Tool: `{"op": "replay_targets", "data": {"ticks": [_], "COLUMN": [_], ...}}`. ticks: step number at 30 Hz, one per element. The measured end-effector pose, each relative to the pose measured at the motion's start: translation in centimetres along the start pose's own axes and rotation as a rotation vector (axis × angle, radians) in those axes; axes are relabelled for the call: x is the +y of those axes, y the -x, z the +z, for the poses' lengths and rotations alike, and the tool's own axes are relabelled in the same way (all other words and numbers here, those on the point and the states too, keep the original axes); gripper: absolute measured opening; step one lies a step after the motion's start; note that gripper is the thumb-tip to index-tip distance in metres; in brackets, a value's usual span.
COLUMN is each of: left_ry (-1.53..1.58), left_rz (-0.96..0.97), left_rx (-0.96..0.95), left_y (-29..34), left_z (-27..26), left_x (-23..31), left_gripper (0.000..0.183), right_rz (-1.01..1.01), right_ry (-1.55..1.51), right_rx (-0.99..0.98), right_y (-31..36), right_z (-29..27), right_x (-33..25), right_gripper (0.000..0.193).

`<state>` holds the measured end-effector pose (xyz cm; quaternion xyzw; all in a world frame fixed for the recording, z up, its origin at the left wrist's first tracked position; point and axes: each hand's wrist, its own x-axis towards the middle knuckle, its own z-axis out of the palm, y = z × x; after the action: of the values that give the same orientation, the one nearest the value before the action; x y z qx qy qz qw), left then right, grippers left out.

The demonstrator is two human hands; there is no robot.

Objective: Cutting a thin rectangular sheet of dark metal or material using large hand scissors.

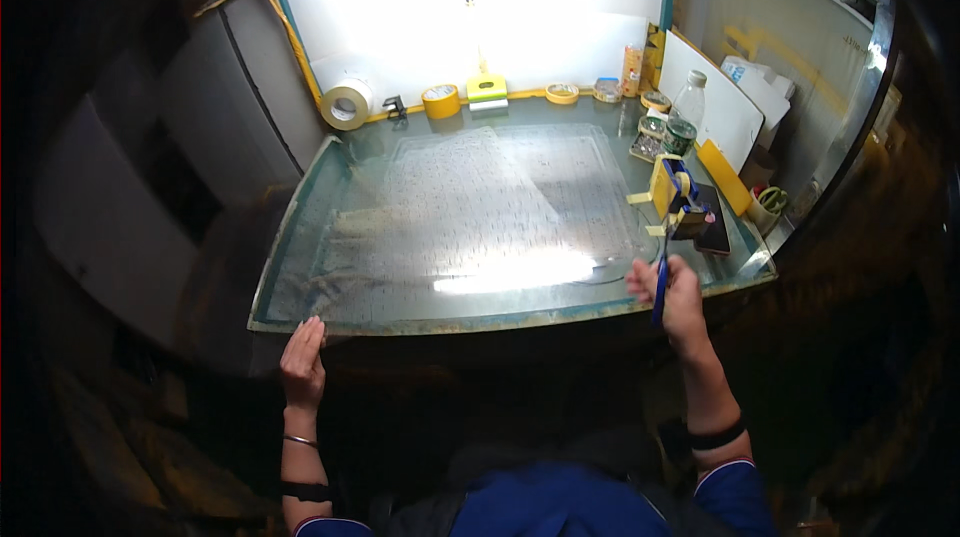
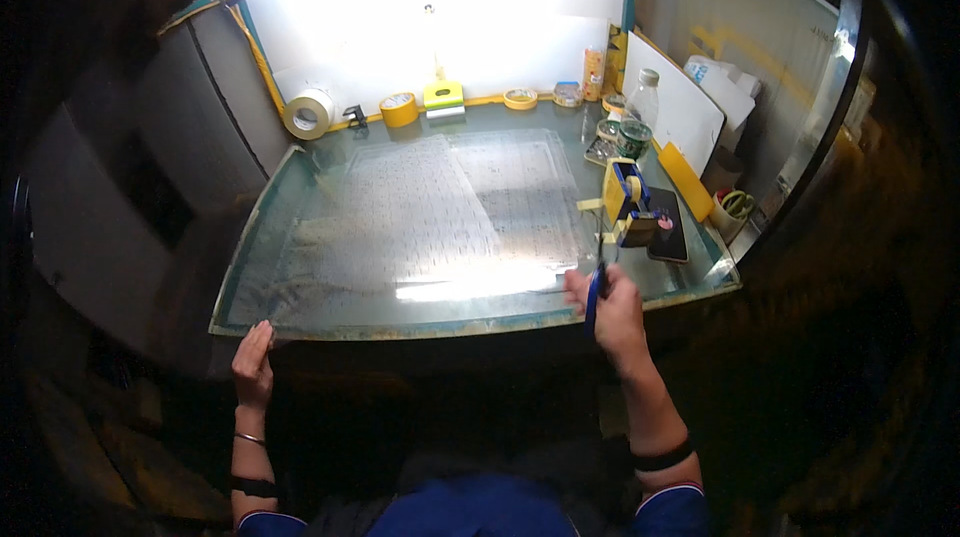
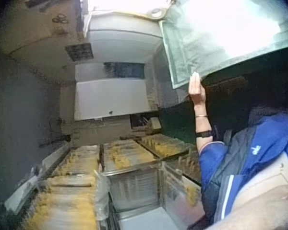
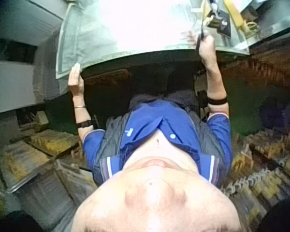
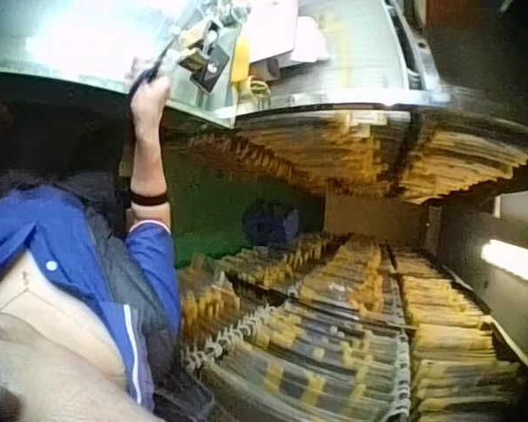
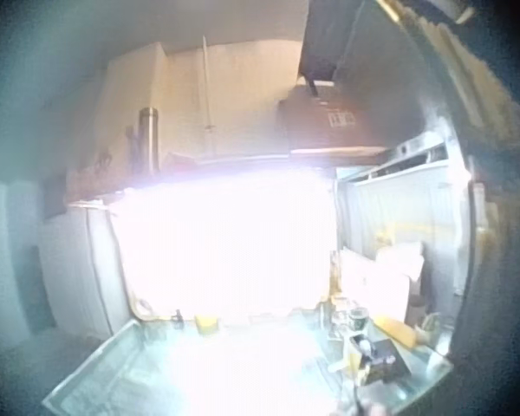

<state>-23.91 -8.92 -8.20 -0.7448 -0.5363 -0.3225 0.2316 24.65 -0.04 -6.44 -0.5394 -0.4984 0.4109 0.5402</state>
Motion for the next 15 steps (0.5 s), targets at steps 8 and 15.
{"op": "replay_targets", "data": {"ticks": [8, 15], "left_ry": [-0.083, 1.010], "left_rz": [-0.027, 0.207], "left_rx": [-0.094, -0.466], "left_y": [1.4, -1.0], "left_z": [1.6, 5.6], "left_x": [2.5, 18.3], "left_gripper": [0.029, 0.018], "right_rz": [0.332, 0.207], "right_ry": [-0.205, -0.195], "right_rx": [-0.266, -0.163], "right_y": [6.6, 7.3], "right_z": [3.1, 4.2], "right_x": [4.9, 4.5], "right_gripper": [0.026, 0.021]}}
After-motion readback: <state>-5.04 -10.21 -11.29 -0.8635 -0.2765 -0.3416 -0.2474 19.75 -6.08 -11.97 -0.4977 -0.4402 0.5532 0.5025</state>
